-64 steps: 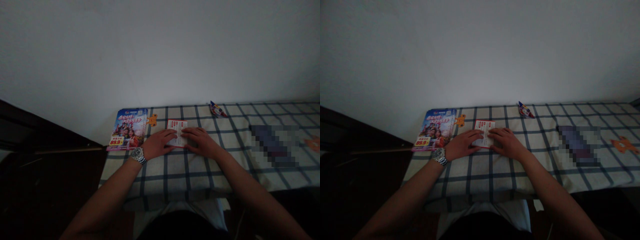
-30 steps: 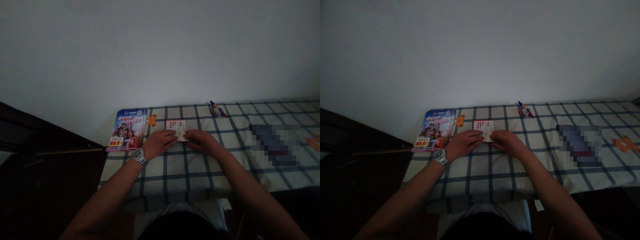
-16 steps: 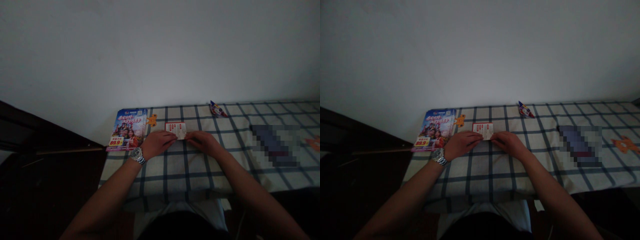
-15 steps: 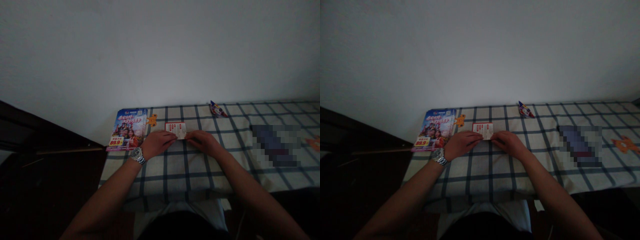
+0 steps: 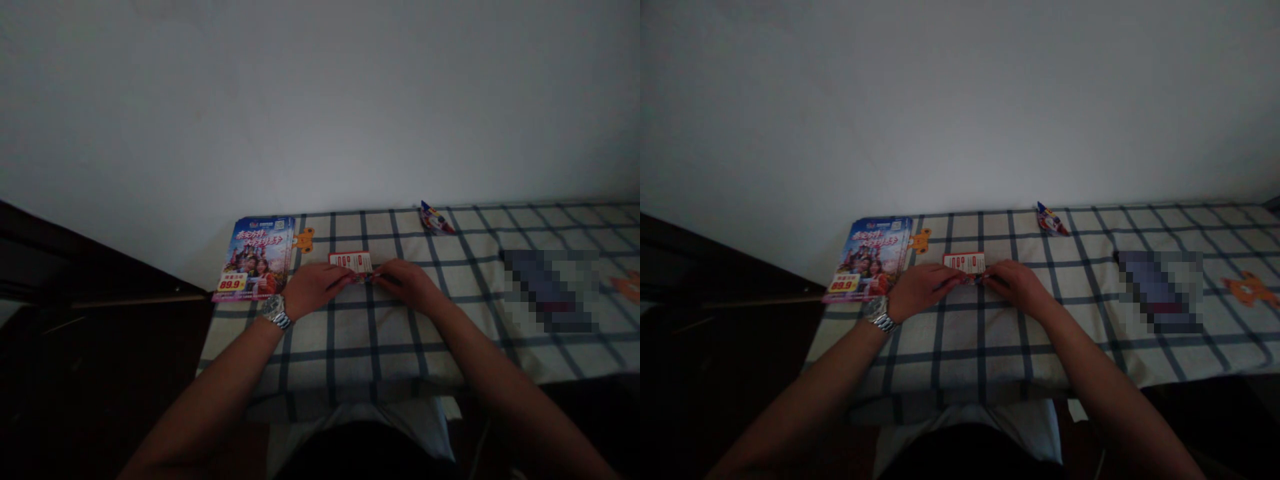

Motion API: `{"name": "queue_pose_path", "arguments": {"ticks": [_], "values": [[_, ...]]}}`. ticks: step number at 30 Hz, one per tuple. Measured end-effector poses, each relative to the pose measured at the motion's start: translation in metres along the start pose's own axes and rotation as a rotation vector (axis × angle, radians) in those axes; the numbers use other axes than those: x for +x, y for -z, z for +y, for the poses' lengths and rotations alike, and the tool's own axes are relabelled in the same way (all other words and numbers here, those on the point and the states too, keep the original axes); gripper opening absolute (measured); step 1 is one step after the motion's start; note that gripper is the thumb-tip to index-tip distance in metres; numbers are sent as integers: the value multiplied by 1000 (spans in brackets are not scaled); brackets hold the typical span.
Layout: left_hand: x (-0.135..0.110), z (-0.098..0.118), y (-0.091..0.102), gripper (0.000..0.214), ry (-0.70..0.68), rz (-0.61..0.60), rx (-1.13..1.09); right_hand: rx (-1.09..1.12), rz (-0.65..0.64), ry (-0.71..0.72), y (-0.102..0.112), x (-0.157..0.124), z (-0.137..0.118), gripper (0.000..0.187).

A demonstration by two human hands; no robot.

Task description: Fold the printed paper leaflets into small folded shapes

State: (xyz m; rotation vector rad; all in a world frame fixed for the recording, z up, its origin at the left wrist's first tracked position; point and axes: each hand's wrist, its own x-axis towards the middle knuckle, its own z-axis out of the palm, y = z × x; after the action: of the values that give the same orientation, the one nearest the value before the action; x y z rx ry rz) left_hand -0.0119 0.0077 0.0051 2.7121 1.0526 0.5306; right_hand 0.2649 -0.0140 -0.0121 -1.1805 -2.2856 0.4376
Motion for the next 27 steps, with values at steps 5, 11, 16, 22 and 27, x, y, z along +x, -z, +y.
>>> {"name": "queue_pose_path", "arguments": {"ticks": [5, 11, 16, 22, 27], "values": [[-1, -2, -5, 33, 55, 14, -6, 28, 14, -36, 0, 0, -3, 12], [3, -3, -4, 35, 127, -17, -58, -26, 101, -35, -4, 8, -6, 15], [6, -4, -8, 36, 130, 53, -169, -29, 138, -63, -7, 13, -7, 20], [9, -4, -10, 35, 87, 104, -158, -24, 137, -75, -10, 15, -8, 18], [9, -7, -11, 38, 107, 142, -58, -20, 137, -87, -11, 17, -9, 17]]}}
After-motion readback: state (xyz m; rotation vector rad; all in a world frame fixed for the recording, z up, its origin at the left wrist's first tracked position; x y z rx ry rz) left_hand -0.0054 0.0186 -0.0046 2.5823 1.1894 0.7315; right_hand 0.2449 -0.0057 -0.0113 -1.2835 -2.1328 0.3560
